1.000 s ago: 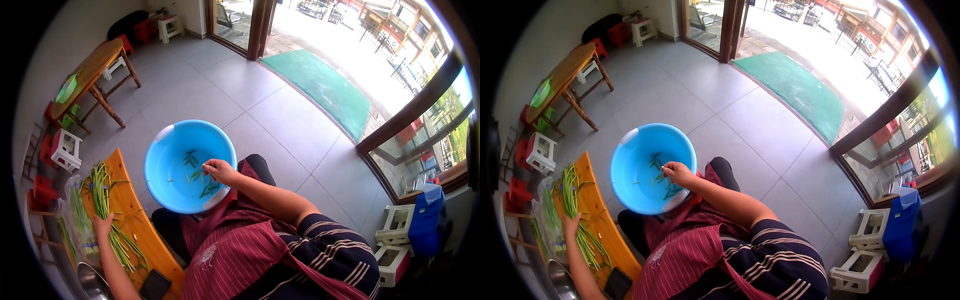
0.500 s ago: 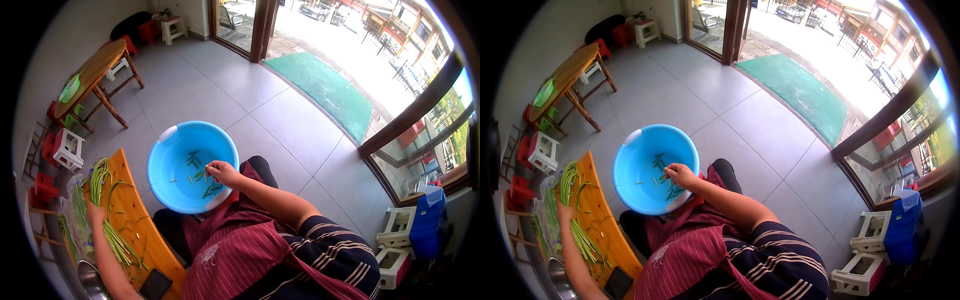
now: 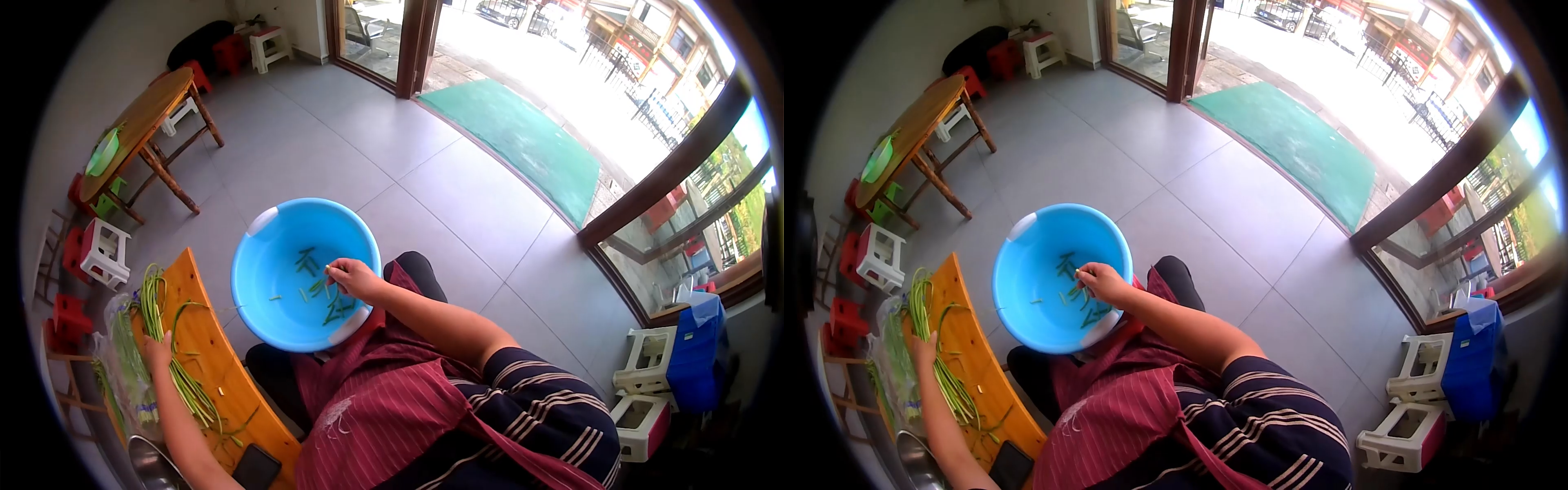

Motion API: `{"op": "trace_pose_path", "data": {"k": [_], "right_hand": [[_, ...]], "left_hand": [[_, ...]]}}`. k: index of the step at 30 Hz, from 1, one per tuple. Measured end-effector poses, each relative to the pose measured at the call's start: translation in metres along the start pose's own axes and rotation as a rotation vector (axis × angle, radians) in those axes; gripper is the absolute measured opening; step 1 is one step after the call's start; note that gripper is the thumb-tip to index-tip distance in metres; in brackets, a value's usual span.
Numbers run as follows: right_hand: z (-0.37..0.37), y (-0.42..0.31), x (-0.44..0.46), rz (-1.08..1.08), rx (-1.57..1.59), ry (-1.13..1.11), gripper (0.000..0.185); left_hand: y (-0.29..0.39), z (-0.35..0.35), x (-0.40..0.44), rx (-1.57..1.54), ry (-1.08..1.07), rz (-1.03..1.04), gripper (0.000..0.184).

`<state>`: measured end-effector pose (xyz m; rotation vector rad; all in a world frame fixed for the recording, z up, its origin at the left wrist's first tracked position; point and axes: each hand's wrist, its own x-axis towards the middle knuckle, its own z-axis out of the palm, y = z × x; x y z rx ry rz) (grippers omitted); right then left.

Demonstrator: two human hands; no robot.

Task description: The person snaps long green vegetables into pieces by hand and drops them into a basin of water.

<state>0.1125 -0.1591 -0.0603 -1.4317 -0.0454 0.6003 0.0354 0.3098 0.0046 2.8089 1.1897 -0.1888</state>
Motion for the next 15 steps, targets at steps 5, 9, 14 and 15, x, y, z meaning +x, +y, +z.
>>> {"op": "trace_pose_path", "data": {"k": [5, 9, 14, 15], "right_hand": [[-0.003, -0.003, 0.005, 0.034, 0.294, -0.034, 0.016], [0.003, -0.013, 0.007, 0.08, 0.557, -0.057, 0.01], [0.009, -0.022, 0.007, 0.014, 0.812, -0.107, 0.014], [0.01, -0.022, 0.006, 0.011, 0.812, -0.104, 0.015]], "left_hand": [[0.026, -0.032, -0.045, -0.005, 0.081, 0.031, 0.069], [0.071, -0.021, -0.077, -0.302, 0.415, 0.445, 0.05], [0.177, 0.041, -0.149, -1.173, -0.152, 0.592, 0.034], [0.192, 0.052, -0.159, -1.292, -0.322, 0.554, 0.035]]}}
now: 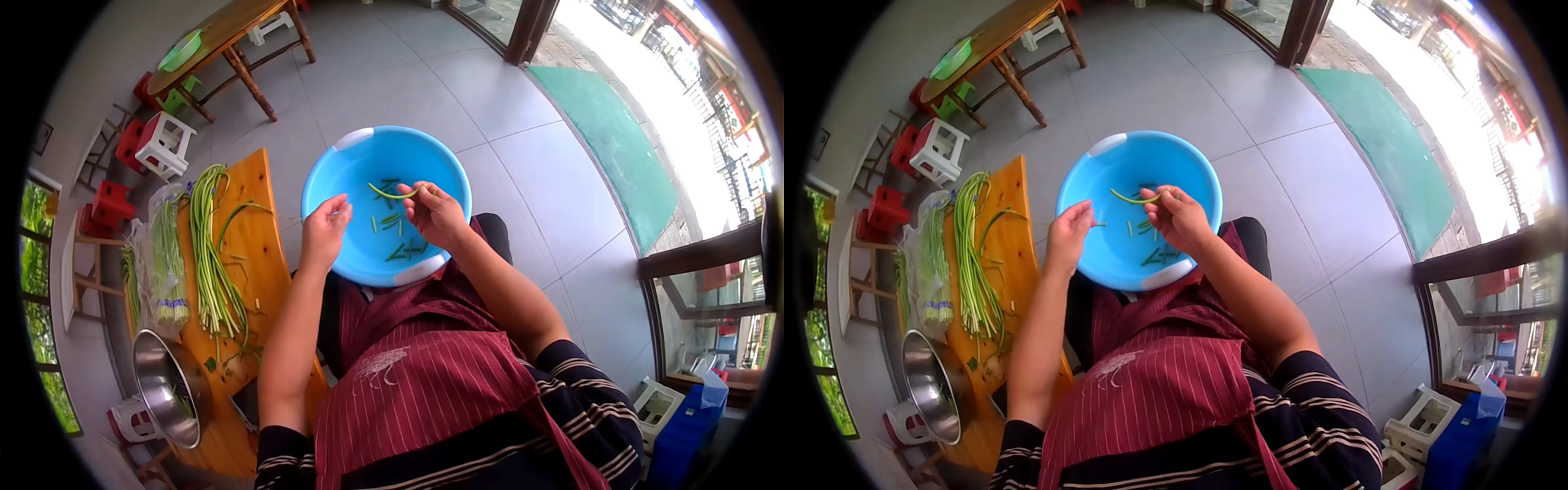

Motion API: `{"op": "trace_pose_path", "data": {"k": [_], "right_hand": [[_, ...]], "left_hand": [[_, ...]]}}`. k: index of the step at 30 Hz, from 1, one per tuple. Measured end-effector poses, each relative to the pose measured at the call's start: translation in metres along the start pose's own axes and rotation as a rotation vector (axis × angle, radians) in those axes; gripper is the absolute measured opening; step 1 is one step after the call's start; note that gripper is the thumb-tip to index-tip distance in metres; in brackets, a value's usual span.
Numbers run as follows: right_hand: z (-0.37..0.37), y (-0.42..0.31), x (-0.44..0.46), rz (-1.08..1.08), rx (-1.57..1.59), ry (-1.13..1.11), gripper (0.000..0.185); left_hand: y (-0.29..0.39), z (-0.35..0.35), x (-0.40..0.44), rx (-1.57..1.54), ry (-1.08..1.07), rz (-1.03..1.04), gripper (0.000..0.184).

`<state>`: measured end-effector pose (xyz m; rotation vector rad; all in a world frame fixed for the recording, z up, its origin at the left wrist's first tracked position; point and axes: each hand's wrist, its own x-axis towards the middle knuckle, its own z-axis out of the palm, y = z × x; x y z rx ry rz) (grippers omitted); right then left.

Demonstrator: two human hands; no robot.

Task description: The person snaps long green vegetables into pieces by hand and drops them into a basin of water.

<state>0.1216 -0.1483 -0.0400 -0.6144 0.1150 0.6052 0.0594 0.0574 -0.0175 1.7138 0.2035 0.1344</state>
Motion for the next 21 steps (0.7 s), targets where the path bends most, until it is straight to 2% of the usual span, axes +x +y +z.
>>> {"op": "trace_pose_path", "data": {"k": [3, 6, 10, 14, 16, 17, 19, 21], "right_hand": [[0.004, 0.003, -0.006, 0.052, 0.007, -0.003, 0.014], [0.006, 0.01, -0.01, 0.099, -0.018, -0.022, 0.014], [-0.001, 0.018, -0.008, 0.178, -0.163, 0.035, 0.019], [-0.012, 0.015, 0.0, 0.204, -0.29, 0.156, 0.023], [-0.013, 0.016, 0.003, 0.331, -0.505, 0.065, 0.027], [-0.012, 0.017, 0.003, 0.329, -0.507, 0.07, 0.027], [-0.007, 0.021, 0.002, 0.402, -0.641, -0.106, 0.03], [-0.008, 0.025, 0.003, 0.427, -0.648, -0.152, 0.031]], "left_hand": [[-0.01, 0.034, -0.004, -0.327, -0.033, -0.146, 0.033], [-0.017, 0.034, -0.002, -0.49, -0.105, -0.181, 0.026], [-0.027, 0.017, 0.004, -0.652, -0.084, -0.211, 0.016], [-0.031, 0.005, 0.01, -0.671, -0.164, -0.321, 0.018], [-0.034, 0.008, 0.012, -0.651, -0.173, -0.361, 0.018], [-0.036, 0.011, 0.012, -0.63, -0.177, -0.401, 0.019], [-0.039, 0.014, 0.013, -0.627, -0.19, -0.414, 0.019], [-0.042, 0.015, 0.014, -0.617, -0.201, -0.428, 0.019]]}}
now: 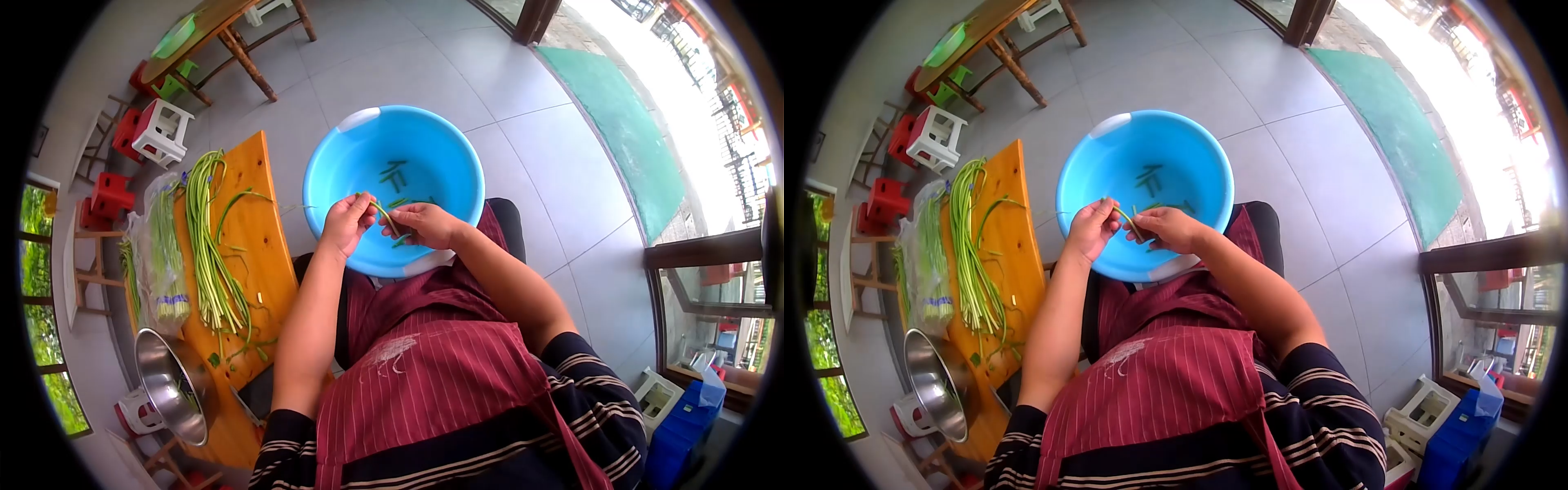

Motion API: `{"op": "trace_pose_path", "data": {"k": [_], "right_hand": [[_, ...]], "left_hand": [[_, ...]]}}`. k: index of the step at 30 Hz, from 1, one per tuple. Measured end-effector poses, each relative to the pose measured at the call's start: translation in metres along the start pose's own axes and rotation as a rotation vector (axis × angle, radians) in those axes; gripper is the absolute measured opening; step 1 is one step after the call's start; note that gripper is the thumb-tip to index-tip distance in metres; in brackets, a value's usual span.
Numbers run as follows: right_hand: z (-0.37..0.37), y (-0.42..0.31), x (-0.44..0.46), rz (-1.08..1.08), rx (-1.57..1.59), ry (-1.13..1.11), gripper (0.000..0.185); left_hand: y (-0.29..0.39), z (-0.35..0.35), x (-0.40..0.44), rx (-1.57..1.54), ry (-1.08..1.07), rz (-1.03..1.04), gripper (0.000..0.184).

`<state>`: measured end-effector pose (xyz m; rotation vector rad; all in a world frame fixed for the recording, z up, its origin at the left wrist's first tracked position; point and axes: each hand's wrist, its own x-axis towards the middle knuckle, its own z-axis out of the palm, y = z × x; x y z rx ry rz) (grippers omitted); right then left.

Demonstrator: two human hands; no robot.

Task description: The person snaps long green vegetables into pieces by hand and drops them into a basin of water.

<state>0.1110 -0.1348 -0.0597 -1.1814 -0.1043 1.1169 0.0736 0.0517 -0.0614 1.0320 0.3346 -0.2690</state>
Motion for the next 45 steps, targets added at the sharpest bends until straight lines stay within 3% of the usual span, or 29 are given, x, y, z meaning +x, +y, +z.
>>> {"op": "trace_pose_path", "data": {"k": [2, 4, 6, 10, 13, 15, 22, 24, 25, 27, 28, 30, 39, 45], "right_hand": [[0.001, 0.002, 0.001, 0.055, -0.036, -0.156, 0.03], [0.004, 0.005, 0.005, 0.063, -0.003, -0.159, 0.027], [0.001, 0.004, 0.006, 0.07, 0.044, -0.133, 0.022], [0.007, -0.001, 0.005, 0.02, -0.179, -0.029, 0.02], [0.004, 0.0, 0.012, -0.062, -0.24, -0.018, 0.02], [0.005, 0.002, 0.019, -0.062, -0.271, -0.016, 0.019], [0.013, 0.0, 0.014, -0.051, -0.092, -0.052, 0.017], [0.011, 0.004, 0.018, -0.084, -0.155, -0.008, 0.016], [0.01, 0.007, 0.02, -0.086, -0.157, -0.007, 0.016], [0.007, 0.011, 0.024, -0.117, -0.162, 0.067, 0.016], [0.006, 0.012, 0.025, -0.118, -0.162, 0.069, 0.016], [0.004, 0.015, 0.028, -0.121, -0.087, 0.099, 0.015], [0.004, 0.023, 0.016, -0.123, -0.091, 0.214, 0.013], [0.001, 0.023, 0.011, -0.132, 0.015, 0.16, 0.012]], "left_hand": [[-0.002, -0.002, 0.001, 0.006, 0.034, 0.007, 0.018], [-0.003, -0.004, 0.0, 0.02, 0.079, 0.001, 0.018], [-0.003, -0.002, 0.001, 0.043, 0.14, 0.021, 0.017], [-0.003, 0.0, 0.003, 0.119, 0.212, 0.138, 0.013], [-0.006, 0.0, 0.006, 0.221, 0.168, 0.202, 0.014], [-0.006, -0.002, 0.004, 0.395, 0.174, 0.382, 0.014], [-0.001, -0.006, 0.004, 0.301, 0.186, 0.413, 0.016], [0.0, 0.003, -0.003, 0.579, 0.232, 0.464, 0.011], [0.001, 0.01, -0.008, 0.578, 0.231, 0.466, 0.011], [0.003, 0.024, -0.017, 1.093, 0.066, 0.886, 0.007], [0.003, 0.028, -0.019, 1.092, 0.064, 0.887, 0.007], [0.003, 0.035, -0.021, 1.302, -0.045, 1.133, 0.012], [-0.004, 0.045, -0.026, 1.401, -0.209, 1.171, 0.014], [-0.007, 0.048, -0.025, 1.43, -0.208, 1.242, 0.013]]}}
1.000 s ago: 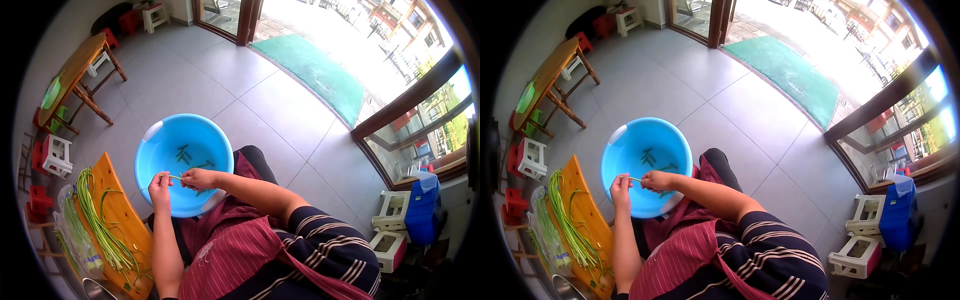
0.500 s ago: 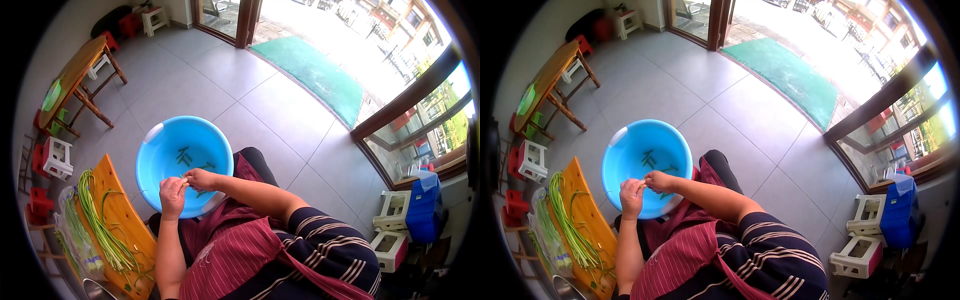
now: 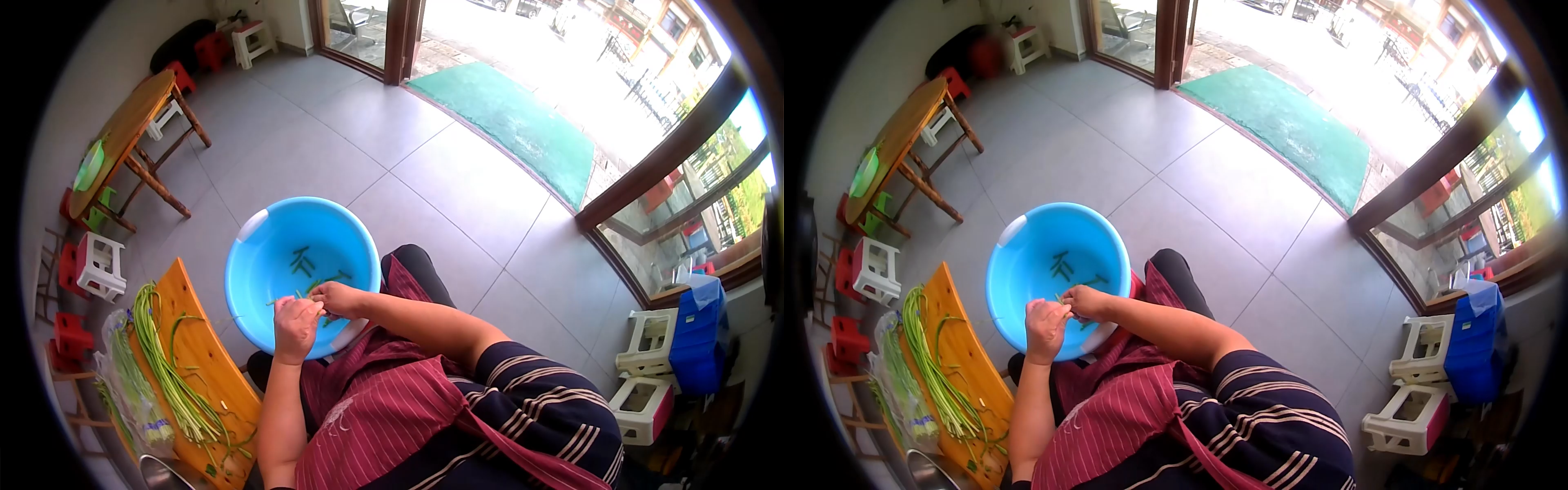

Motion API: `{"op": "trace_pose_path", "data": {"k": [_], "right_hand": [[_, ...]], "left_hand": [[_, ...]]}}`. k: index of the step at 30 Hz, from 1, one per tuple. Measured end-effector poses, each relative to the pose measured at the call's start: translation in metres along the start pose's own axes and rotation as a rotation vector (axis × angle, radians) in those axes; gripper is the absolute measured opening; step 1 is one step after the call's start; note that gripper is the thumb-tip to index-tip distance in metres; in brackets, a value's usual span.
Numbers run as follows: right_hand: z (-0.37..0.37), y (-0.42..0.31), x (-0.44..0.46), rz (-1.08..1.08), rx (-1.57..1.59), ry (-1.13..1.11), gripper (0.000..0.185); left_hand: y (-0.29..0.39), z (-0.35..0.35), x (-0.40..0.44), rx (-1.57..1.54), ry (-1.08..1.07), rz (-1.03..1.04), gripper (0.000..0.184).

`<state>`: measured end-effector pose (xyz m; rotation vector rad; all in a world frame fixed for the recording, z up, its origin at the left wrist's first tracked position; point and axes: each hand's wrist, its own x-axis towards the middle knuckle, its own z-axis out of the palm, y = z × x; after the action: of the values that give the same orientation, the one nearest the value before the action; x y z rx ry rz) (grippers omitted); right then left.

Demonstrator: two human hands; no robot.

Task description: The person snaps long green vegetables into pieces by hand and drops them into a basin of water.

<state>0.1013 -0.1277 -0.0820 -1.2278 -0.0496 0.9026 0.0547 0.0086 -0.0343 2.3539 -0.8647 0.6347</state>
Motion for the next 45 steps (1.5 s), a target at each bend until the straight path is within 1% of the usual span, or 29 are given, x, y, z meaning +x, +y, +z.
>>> {"op": "trace_pose_path", "data": {"k": [4, 7, 8, 10, 12, 14, 15, 17, 19, 20, 22, 23, 24, 25, 27, 28, 29, 30, 31, 32, 34, 35, 36, 37, 38, 39, 41, 43, 45], "right_hand": [[-0.002, 0.0, -0.001, -0.006, -0.035, -0.006, 0.012], [-0.004, 0.02, 0.007, 0.018, -0.001, 0.035, 0.011], [-0.007, 0.03, 0.011, -0.174, -0.078, -0.034, 0.011], [-0.008, 0.034, 0.013, -0.366, -0.158, -0.105, 0.011], [-0.004, 0.023, 0.004, 0.113, 0.204, 0.021, 0.014], [-0.002, 0.023, 0.004, 0.089, 0.275, 0.041, 0.01], [0.0, 0.023, 0.004, 0.063, 0.346, 0.061, 0.012], [0.001, 0.02, 0.002, 0.048, 0.377, 0.057, 0.012], [0.001, 0.016, 0.001, 0.033, 0.405, 0.053, 0.013], [0.001, 0.015, 0.001, -0.015, 0.405, 0.039, 0.014], [0.002, 0.009, 0.0, -0.063, 0.403, 0.025, 0.016], [0.006, 0.0, -0.006, -0.199, 0.02, 0.034, 0.014], [0.009, -0.007, -0.011, -0.329, -0.364, 0.041, 0.014], [0.013, -0.011, -0.012, -0.329, -0.365, 0.041, 0.014], [0.021, -0.015, -0.011, -0.659, -0.807, 0.006, 0.013], [0.024, -0.017, -0.01, -0.713, -0.868, -0.014, 0.01], [0.025, -0.02, -0.01, -0.713, -0.87, -0.017, 0.01], [0.027, -0.022, -0.011, -0.713, -0.898, -0.08, 0.01], [0.027, -0.025, -0.011, -0.714, -0.926, -0.143, 0.009], [0.027, -0.026, -0.009, -0.714, -0.926, -0.148, 0.009], [0.024, -0.024, -0.006, -0.788, -0.932, -0.152, 0.009], [0.022, -0.02, -0.002, -0.787, -0.931, -0.152, 0.009], [0.02, -0.015, 0.003, -0.765, -0.923, -0.062, 0.009], [0.019, -0.012, 0.006, -0.742, -0.914, 0.027, 0.009], [0.019, -0.009, 0.008, -0.612, -0.865, 0.132, 0.012], [0.019, -0.008, 0.012, -0.611, -0.866, 0.13, 0.012], [0.016, -0.001, 0.025, -0.56, -0.68, 0.287, 0.016], [0.018, -0.001, 0.026, -0.516, -0.657, 0.29, 0.018], [0.025, -0.004, 0.021, -0.296, -0.19, 0.234, 0.015]], "left_hand": [[0.003, -0.001, 0.0, -0.007, 0.017, -0.01, 0.013], [0.001, 0.002, -0.003, -0.029, -0.012, 0.003, 0.013], [0.001, 0.002, -0.003, -0.029, -0.009, 0.004, 0.013], [0.001, 0.001, -0.004, -0.039, -0.028, 0.018, 0.014], [0.001, 0.001, -0.003, -0.032, -0.028, 0.015, 0.014], [0.002, 0.001, -0.003, -0.027, -0.03, 0.013, 0.014], [0.002, 0.001, -0.004, -0.021, -0.022, 0.013, 0.014], [0.002, 0.0, -0.003, -0.013, -0.016, 0.014, 0.014], [0.001, 0.0, -0.003, -0.013, 0.084, -0.019, 0.013], [-0.002, 0.0, -0.005, -0.012, 0.083, -0.019, 0.013], [-0.014, 0.002, -0.014, -0.317, 0.242, -0.503, 0.009], [-0.023, 0.004, -0.017, -0.317, 0.242, -0.502, 0.009], [-0.033, 0.006, -0.021, -0.578, 0.381, -0.684, 0.01], [-0.038, 0.004, -0.022, -0.843, 0.52, -0.863, 0.013], [-0.045, 0.003, -0.026, -0.858, 0.519, -0.857, 0.015], [-0.047, 0.003, -0.027, -1.034, 0.582, -0.986, 0.014], [-0.049, 0.003, -0.028, -1.211, 0.645, -1.113, 0.013], [-0.052, 0.003, -0.031, -1.21, 0.649, -1.115, 0.013], [-0.054, 0.001, -0.033, -1.282, 0.6, -1.14, 0.013], [-0.056, 0.001, -0.035, -1.353, 0.55, -1.163, 0.012], [-0.057, -0.001, -0.038, -1.388, 0.558, -1.184, 0.012], [-0.057, -0.001, -0.037, -1.425, 0.563, -1.201, 0.013], [-0.058, -0.001, -0.036, -1.425, 0.564, -1.203, 0.013], [-0.056, -0.001, -0.032, -1.267, 0.577, -1.103, 0.012], [-0.053, 0.0, -0.028, -1.109, 0.588, -1.002, 0.011], [-0.048, 0.0, -0.026, -1.11, 0.59, -1.003, 0.011], [-0.022, -0.008, -0.012, -0.177, 0.197, -0.423, 0.008], [-0.016, -0.009, -0.009, -0.218, 0.218, -0.422, 0.008], [-0.015, -0.013, -0.008, -0.023, 0.235, -0.278, 0.008]]}}
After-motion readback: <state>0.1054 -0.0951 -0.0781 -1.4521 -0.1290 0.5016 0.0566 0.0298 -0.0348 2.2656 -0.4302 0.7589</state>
